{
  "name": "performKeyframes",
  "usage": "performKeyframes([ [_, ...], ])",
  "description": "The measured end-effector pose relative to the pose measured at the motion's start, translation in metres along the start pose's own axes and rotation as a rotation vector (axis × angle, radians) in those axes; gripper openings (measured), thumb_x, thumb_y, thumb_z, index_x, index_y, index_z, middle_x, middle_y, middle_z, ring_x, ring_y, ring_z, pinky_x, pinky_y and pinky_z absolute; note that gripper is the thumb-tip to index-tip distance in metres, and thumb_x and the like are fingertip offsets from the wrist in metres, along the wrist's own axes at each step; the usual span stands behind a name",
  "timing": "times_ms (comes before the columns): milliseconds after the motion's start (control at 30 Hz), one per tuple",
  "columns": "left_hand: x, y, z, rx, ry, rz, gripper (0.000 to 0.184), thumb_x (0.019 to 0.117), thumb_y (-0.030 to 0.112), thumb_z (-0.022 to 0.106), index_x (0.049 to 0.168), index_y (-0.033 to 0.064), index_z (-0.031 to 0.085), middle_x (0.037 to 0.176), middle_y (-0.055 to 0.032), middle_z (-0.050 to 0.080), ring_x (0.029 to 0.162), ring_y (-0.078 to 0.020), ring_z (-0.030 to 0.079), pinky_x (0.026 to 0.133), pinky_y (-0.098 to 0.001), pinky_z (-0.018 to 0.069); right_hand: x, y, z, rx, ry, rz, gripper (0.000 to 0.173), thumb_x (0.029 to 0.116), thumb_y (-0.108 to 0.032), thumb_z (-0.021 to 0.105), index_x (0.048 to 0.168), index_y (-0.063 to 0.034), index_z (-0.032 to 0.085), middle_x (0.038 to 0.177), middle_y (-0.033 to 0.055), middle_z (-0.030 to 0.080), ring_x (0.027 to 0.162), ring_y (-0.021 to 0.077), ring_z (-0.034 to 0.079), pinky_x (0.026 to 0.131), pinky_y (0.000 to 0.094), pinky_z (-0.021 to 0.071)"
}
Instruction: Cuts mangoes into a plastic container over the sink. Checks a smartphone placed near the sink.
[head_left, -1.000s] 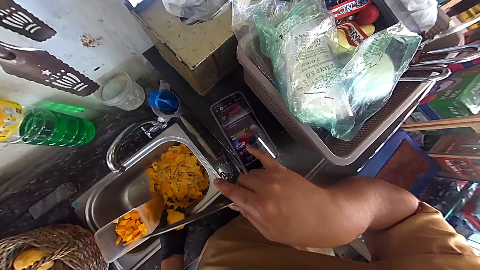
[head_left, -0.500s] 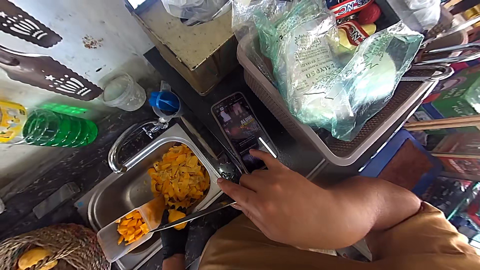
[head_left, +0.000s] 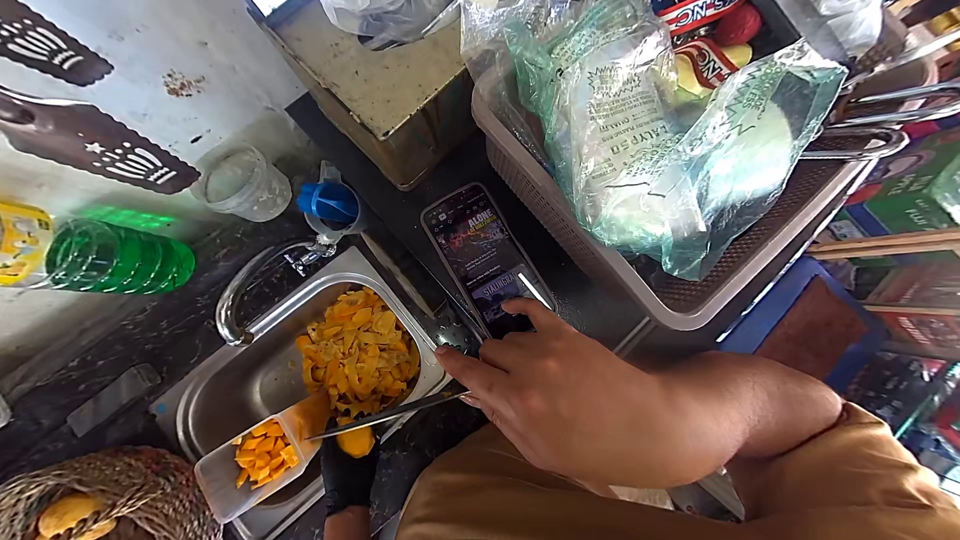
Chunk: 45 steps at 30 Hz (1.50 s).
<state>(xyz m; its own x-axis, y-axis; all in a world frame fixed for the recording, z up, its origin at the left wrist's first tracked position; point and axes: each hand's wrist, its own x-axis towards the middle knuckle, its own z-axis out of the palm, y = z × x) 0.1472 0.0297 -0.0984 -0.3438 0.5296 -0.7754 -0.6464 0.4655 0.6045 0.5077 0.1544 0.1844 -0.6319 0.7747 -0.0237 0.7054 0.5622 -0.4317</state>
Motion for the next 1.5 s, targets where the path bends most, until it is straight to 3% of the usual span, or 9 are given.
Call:
performKeyframes([
  [167, -0.001, 0.0, 0.0, 0.048, -0.009, 0.001, 0.037, 0.1068, 0.047, 0.037, 0.117, 0.0175, 0.057, 0.095, -0.0005, 0.068, 0.086, -0.0129, 0.069, 0.073, -0.0349, 0.0605, 0.004, 0.0, -0.001, 0.065, 0.082, -0.017, 0.038, 0.1087, -0.027, 0.048, 0.142, -0.0125, 0.06, 0.083, 0.0028, 0.068, 0.076, 0.0183, 0.069, 0.113, 0.0643, 0.0391],
  [733, 0.007, -0.004, -0.007, -0.065, -0.023, -0.016, 0.038, 0.1061, 0.049, 0.039, 0.114, 0.0167, 0.057, 0.093, -0.0027, 0.068, 0.083, -0.0154, 0.07, 0.072, -0.0366, 0.0608, -0.002, -0.003, -0.002, -0.004, 0.039, -0.017, 0.04, 0.1085, -0.03, 0.046, 0.141, -0.0127, 0.06, 0.084, 0.0029, 0.069, 0.074, 0.0195, 0.068, 0.104, 0.0586, 0.0466],
  [1500, 0.007, -0.003, -0.006, -0.047, 0.003, -0.022, 0.039, 0.1069, 0.049, 0.037, 0.119, 0.0174, 0.057, 0.096, -0.0024, 0.068, 0.085, -0.0152, 0.069, 0.073, -0.0372, 0.0606, -0.002, -0.002, -0.002, -0.007, 0.019, -0.004, 0.04, 0.1088, -0.03, 0.044, 0.141, -0.0131, 0.06, 0.084, 0.0029, 0.068, 0.075, 0.0195, 0.068, 0.105, 0.0587, 0.0463],
])
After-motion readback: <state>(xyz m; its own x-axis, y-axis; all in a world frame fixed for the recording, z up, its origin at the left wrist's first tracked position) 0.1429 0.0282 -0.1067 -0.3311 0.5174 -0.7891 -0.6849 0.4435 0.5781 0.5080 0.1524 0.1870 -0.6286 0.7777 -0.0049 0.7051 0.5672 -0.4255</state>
